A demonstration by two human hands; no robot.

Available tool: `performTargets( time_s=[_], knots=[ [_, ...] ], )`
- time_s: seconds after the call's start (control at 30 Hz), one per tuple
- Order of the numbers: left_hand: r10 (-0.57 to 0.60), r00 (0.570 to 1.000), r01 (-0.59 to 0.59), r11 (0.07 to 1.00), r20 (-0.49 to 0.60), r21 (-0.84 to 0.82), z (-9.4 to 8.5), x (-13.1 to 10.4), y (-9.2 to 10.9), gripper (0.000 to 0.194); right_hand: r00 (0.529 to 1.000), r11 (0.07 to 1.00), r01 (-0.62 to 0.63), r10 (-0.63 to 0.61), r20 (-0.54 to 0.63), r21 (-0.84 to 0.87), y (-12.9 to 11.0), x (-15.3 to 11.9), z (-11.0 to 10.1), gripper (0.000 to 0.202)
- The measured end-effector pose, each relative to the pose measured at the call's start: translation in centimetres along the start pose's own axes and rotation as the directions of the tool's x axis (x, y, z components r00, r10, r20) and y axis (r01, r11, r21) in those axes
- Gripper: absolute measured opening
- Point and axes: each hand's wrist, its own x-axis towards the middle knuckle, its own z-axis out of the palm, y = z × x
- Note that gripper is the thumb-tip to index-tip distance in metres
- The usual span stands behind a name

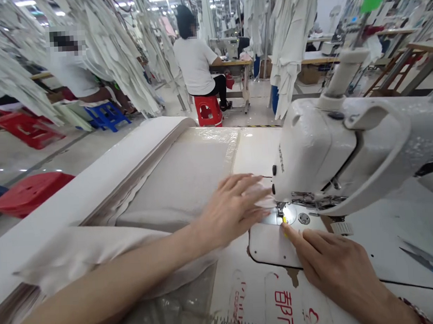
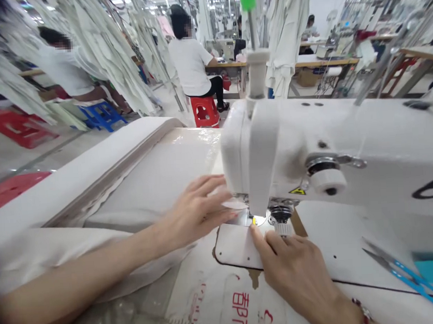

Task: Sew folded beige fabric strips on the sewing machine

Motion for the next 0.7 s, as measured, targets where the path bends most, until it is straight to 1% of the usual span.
performTargets(
  time_s=[0.03,0.07,0.1,0.13,0.17,0.2,0.23,0.3,0.4,0.53,0.6,0.63,0.7],
  knots=[
    [-0.061,0.998,0.061,0.996,0.0,0.058,-0.7,-0.2,0.1,0.038,1.0,1.0,0.002,-0.002,0.003,0.002,0.0,0.0,0.0,0.044],
    [-0.141,0.99,0.136,0.984,0.032,0.112,-1.4,-0.4,0.2,0.047,1.0,1.0,0.003,-0.003,0.008,0.006,0.0,0.0,0.0,0.046],
    [-0.226,0.97,0.21,0.965,0.093,0.157,-2.0,-0.5,0.3,0.052,1.0,1.0,0.004,-0.004,0.016,0.012,-0.1,0.0,-0.1,0.047],
    [-0.3,0.939,0.267,0.944,0.169,0.192,-2.6,-0.6,0.4,0.05,1.0,1.0,0.002,-0.003,0.019,0.017,-0.1,0.1,-0.1,0.047],
    [-0.348,0.905,0.3,0.929,0.242,0.216,-3.1,-0.6,0.5,0.045,1.0,1.0,0.001,-0.001,0.023,0.023,-0.2,0.2,-0.2,0.047],
    [-0.368,0.881,0.309,0.924,0.298,0.226,-3.6,-0.6,0.6,0.037,1.0,1.0,-0.001,0.0,0.031,0.03,-0.2,0.4,-0.3,0.046],
    [-0.367,0.871,0.306,0.925,0.327,0.226,-3.9,-0.6,0.7,0.029,0.999,0.999,-0.003,0.001,0.042,0.035,-0.3,0.5,-0.5,0.044],
    [-0.349,0.877,0.301,0.935,0.331,0.189,-4.4,-0.5,0.9,0.02,0.998,0.999,-0.003,0.001,0.057,0.037,-0.6,0.7,-0.8,0.042],
    [-0.34,0.892,0.339,0.939,0.298,0.056,-4.9,-0.3,0.8,0.023,0.998,1.0,0.001,-0.003,0.062,0.023,-0.9,0.8,-1.2,0.041],
    [-0.339,0.912,0.365,0.927,0.23,-0.084,-5.4,0.0,0.2,0.022,0.999,1.0,0.016,-0.017,0.044,0.021,-0.9,0.4,-1.7,0.038],
    [-0.342,0.919,0.374,0.915,0.196,-0.154,-6.3,-0.3,-0.2,0.023,0.999,0.999,0.023,-0.024,0.032,0.046,-0.8,0.2,-2.0,0.038],
    [-0.343,0.92,0.377,0.906,0.187,-0.191,-7.0,-0.7,-0.2,0.024,1.0,0.997,0.017,-0.019,0.024,0.069,-1.0,0.1,-2.1,0.039],
    [-0.331,0.923,0.375,0.888,0.196,-0.265,-8.8,-2.0,0.1,0.027,0.999,0.99,-0.032,0.032,0.003,0.136,-1.6,0.4,-2.4,0.042]
  ],
)
